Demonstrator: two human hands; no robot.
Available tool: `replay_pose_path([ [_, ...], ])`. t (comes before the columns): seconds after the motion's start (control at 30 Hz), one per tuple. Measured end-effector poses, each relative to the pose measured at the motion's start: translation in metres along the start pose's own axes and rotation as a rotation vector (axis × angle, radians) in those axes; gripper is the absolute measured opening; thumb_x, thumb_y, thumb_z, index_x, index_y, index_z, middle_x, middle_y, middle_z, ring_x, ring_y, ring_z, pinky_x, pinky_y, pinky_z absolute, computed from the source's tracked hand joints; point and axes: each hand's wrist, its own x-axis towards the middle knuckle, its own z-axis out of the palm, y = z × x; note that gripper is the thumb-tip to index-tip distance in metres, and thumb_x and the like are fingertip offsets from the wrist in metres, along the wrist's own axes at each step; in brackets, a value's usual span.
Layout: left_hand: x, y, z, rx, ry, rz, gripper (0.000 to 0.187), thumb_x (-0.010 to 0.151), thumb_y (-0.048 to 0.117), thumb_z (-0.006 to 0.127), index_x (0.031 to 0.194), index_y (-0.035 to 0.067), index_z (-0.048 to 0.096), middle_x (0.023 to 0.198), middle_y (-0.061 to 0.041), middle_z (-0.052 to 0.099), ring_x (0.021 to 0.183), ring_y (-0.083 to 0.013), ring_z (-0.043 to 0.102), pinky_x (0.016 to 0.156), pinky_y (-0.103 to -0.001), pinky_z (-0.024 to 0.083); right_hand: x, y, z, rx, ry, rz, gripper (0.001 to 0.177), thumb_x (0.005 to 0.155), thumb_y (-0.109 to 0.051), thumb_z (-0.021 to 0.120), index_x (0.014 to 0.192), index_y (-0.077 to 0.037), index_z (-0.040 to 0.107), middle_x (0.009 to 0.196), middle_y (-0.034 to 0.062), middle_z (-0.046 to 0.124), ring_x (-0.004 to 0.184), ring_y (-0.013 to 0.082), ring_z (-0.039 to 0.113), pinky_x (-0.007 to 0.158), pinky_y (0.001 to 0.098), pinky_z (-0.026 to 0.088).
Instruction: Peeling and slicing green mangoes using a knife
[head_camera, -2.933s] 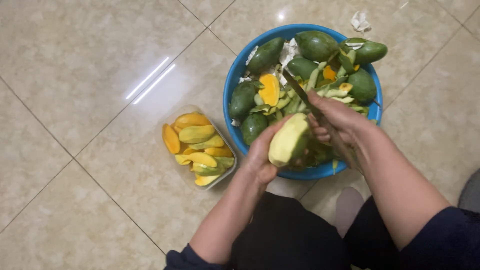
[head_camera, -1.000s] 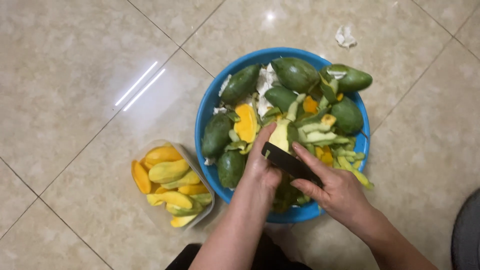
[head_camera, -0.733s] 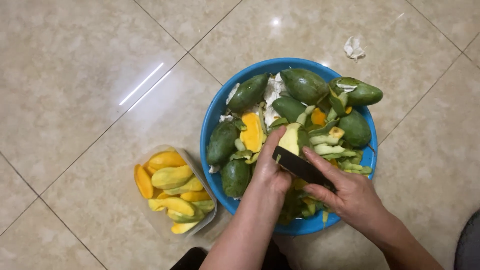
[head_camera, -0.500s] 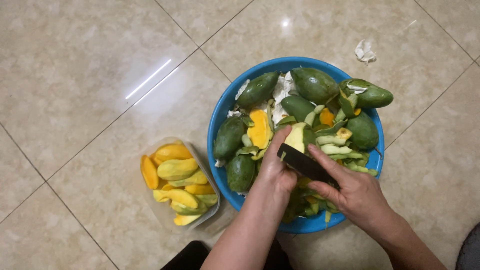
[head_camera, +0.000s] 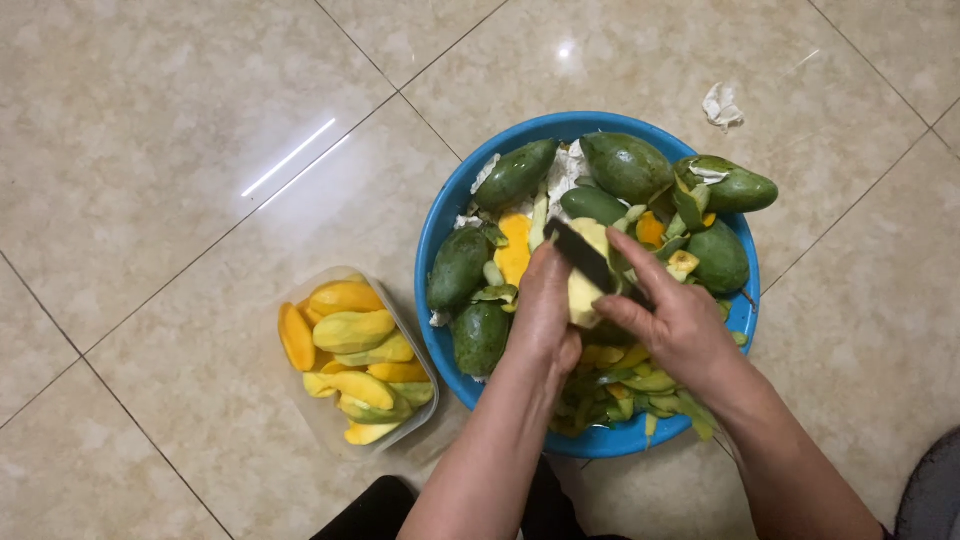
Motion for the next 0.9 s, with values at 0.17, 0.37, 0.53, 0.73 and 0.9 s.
replay_pose_path([
  [0.17, 0.008, 0.007, -0.012, -0.064, 0.020, 0.074, 0.041, 0.093, 0.031, 0.080, 0.120, 0.006, 0.061, 0.099, -0.020, 0.072, 0.077, -0.0273, 0.074, 0.061, -0.040, 0.066, -0.013, -0.006, 0.000, 0.020, -0.034, 0.038, 0.080, 0.087, -0.051, 0.070, 0.161, -0.041, 0.042, 0.127, 0.0240, 0.072, 0.120, 0.0532, 0.062, 0.104, 0.0650, 0.048],
  [0.37, 0.004, 0.006, -0.011, -0.022, -0.083, 0.113, 0.050, 0.094, 0.028, 0.076, 0.134, 0.006, 0.056, 0.103, -0.021, 0.071, 0.080, -0.0273, 0.074, 0.064, -0.041, 0.066, 0.003, 0.000, 0.004, 0.042, -0.015, 0.022, 0.074, 0.089, -0.048, 0.068, 0.159, -0.042, 0.045, 0.137, 0.0182, 0.068, 0.127, 0.0471, 0.058, 0.108, 0.0603, 0.046],
  [0.53, -0.004, 0.009, -0.016, -0.055, -0.085, 0.110, 0.051, 0.091, 0.023, 0.078, 0.134, 0.006, 0.058, 0.106, -0.024, 0.073, 0.081, -0.0297, 0.075, 0.065, -0.044, 0.067, 0.006, -0.002, 0.006, 0.148, -0.013, -0.049, 0.073, 0.088, -0.053, 0.068, 0.156, -0.037, 0.050, 0.146, 0.0118, 0.064, 0.135, 0.0419, 0.054, 0.112, 0.0570, 0.044],
  [0.73, -0.006, 0.018, -0.031, 0.030, -0.196, 0.055, 0.061, 0.090, 0.032, 0.078, 0.140, 0.005, 0.058, 0.108, -0.023, 0.073, 0.084, -0.0278, 0.074, 0.072, -0.041, 0.066, 0.006, 0.010, 0.011, 0.113, -0.050, 0.000, 0.073, 0.087, -0.050, 0.071, 0.156, -0.039, 0.051, 0.142, 0.0131, 0.067, 0.134, 0.0422, 0.055, 0.112, 0.0555, 0.045],
  [0.9, -0.002, 0.016, -0.040, 0.019, -0.208, 0.065, 0.058, 0.083, 0.021, 0.079, 0.136, 0.004, 0.060, 0.110, -0.025, 0.074, 0.087, -0.0318, 0.076, 0.074, -0.047, 0.066, 0.006, -0.002, 0.007, 0.152, -0.043, -0.045, 0.078, 0.083, -0.049, 0.076, 0.156, -0.037, 0.051, 0.146, 0.0113, 0.065, 0.137, 0.0418, 0.054, 0.113, 0.0565, 0.044],
])
